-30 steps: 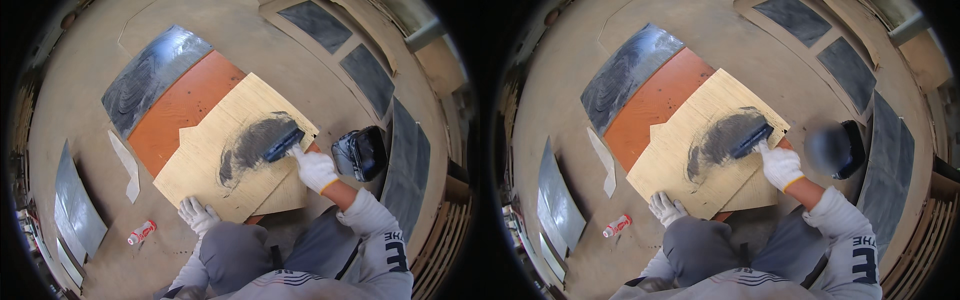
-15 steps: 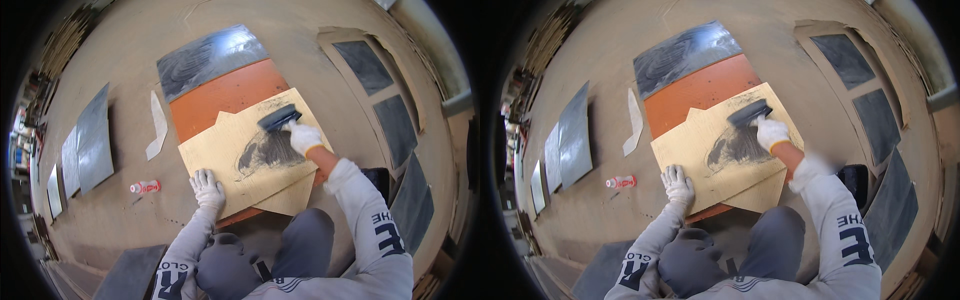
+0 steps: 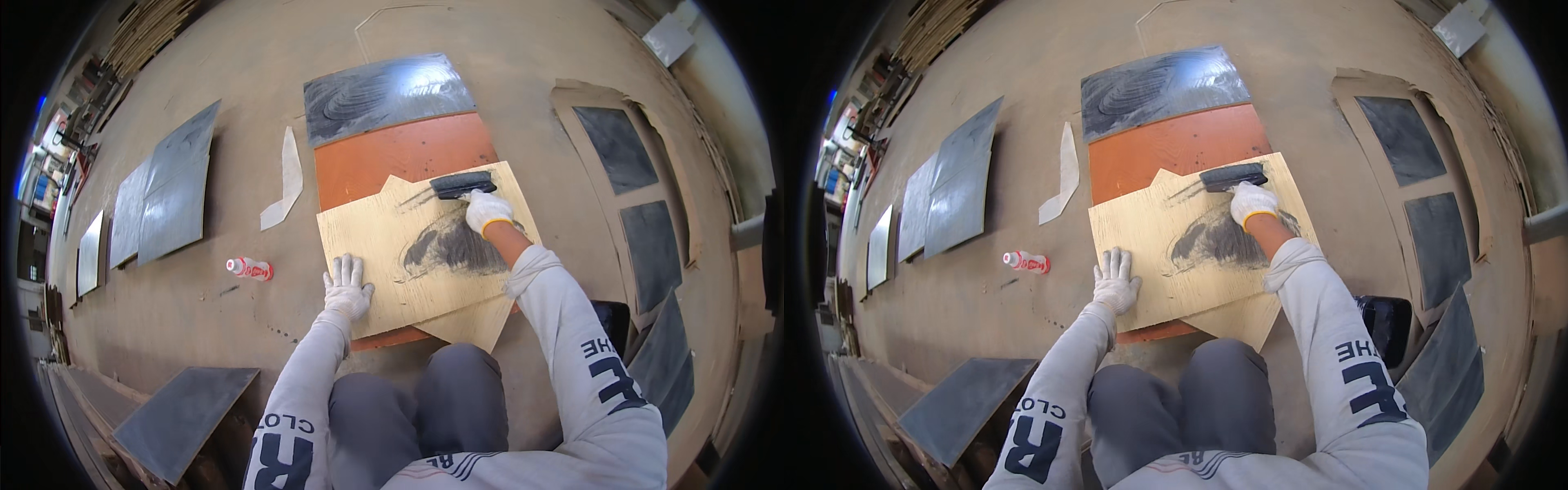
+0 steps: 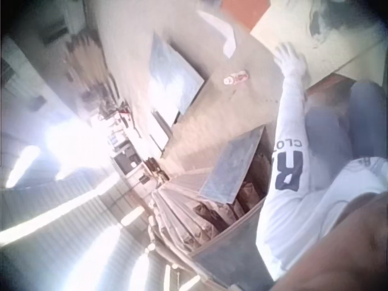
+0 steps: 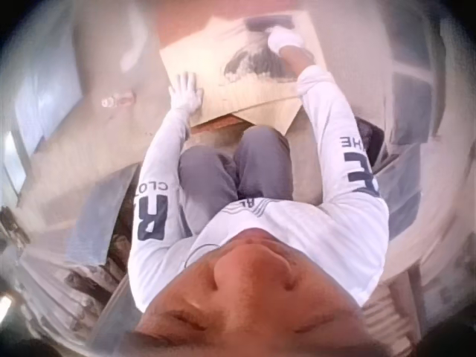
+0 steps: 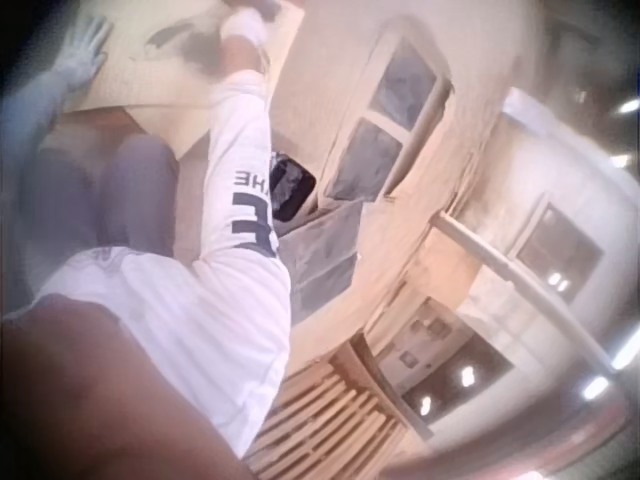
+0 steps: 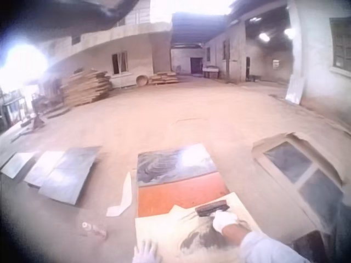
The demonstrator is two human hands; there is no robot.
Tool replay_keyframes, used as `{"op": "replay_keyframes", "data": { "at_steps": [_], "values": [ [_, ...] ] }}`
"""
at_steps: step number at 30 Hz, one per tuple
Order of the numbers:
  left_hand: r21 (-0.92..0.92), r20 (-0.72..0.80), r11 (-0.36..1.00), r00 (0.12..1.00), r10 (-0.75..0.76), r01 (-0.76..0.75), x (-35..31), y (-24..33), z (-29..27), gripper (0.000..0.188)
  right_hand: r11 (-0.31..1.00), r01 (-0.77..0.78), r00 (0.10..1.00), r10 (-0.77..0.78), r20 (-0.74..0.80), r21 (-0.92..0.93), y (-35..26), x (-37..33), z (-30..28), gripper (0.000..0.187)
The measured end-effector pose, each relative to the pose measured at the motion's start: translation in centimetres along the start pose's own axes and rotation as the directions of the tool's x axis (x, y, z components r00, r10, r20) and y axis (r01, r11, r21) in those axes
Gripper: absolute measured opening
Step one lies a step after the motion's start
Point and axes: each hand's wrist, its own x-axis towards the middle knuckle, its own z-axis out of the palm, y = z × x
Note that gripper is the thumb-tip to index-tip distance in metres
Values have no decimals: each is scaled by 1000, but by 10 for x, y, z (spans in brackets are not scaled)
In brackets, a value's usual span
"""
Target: The person sits on the floor and applies a dark finish to rectangular wood pieces using a brush. They repeatedly dip the brush into a container, spread the finish evenly across each piece, and set finished pieces aside on the floor.
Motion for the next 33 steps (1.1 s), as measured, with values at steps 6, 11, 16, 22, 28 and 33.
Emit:
{"op": "replay_keyframes", "data": {
  "at_steps": [6, 11, 16, 22, 28, 33],
  "values": [
    [-24, -50, 999, 998, 32, -34, -4, -13, 15, 83, 984, 170, 962, -154, 227, -54, -56, -110, 51, 59],
    [63, -132, 997, 990, 51, -43, -1, -12, 24, 82, 998, -48, 989, 44, 142, 29, 26, -151, 45, 56],
    [-26, -284, 992, 953, 107, -120, -2, -11, 46, 84, 995, -103, 979, 98, 181, 15, 2, -154, 33, 44],
    [-24, -369, 991, 923, 114, -131, 4, -24, 45, 83, 968, -198, 979, 190, 67, 156, 58, -251, -55, 43],
    [8, -407, 985, 899, 161, -173, 0, -15, 44, 81, 752, -528, 789, 606, -100, 394, 222, -390, -95, 42],
    [52, -417, 982, 890, 185, -180, -2, -22, 51, 82, 433, -684, 673, 685, 278, 587, 280, -405, -44, 33]
  ]
}}
